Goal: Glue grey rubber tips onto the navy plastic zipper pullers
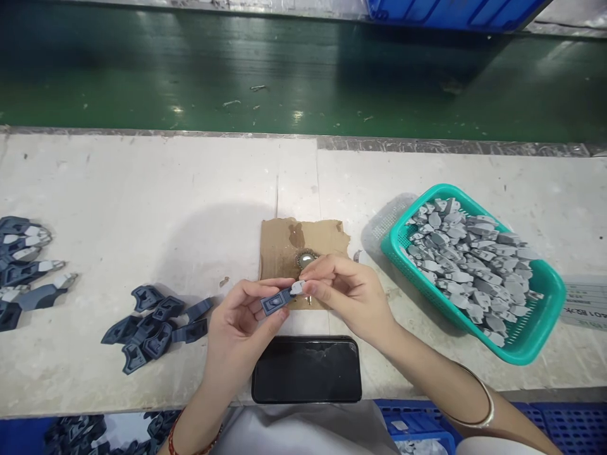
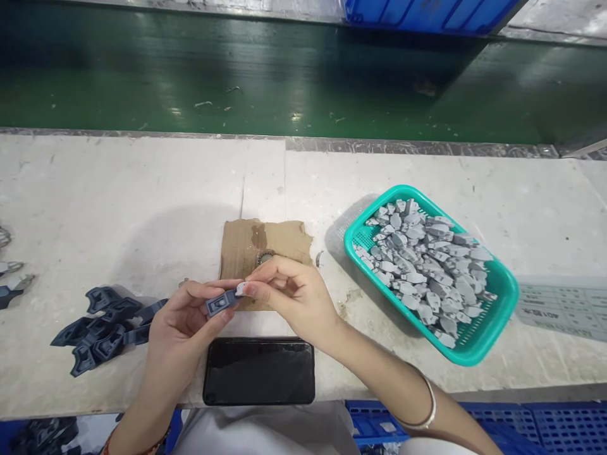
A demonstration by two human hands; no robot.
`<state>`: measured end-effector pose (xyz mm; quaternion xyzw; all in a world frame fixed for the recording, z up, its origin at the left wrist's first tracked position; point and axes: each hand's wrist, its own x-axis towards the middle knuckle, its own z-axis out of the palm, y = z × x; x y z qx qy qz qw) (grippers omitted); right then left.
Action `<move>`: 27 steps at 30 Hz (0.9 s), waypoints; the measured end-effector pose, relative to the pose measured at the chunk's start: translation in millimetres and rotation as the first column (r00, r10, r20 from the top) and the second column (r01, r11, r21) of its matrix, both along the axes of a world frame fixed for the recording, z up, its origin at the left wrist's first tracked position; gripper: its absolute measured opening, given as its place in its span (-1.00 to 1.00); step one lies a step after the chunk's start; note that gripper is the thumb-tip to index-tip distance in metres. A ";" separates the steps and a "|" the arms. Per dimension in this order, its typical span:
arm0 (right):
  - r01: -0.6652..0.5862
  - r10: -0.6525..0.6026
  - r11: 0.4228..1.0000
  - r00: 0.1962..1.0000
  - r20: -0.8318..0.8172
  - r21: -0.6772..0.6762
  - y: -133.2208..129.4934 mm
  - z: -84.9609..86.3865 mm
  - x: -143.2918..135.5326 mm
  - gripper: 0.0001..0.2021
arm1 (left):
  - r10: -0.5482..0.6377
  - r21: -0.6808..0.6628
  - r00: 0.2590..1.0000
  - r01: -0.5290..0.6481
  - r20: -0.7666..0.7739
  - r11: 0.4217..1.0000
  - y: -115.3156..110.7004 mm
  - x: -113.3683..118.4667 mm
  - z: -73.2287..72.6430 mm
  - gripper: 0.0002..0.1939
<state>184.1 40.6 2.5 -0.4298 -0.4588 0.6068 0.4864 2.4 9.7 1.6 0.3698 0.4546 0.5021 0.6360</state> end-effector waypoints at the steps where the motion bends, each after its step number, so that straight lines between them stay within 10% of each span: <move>1: -0.004 0.004 1.000 1.000 0.001 0.012 0.1 -0.3 0.1 -0.84 | 0.002 0.000 1.000 -0.002 -0.001 1.000 0.0 0.1 0.2 -0.85; 27: -0.175 0.125 0.972 0.950 0.287 0.156 0.0 5.2 12.8 -0.91 | -0.078 0.087 0.907 0.125 -0.413 0.988 -3.1 -7.8 -4.9 -0.77</move>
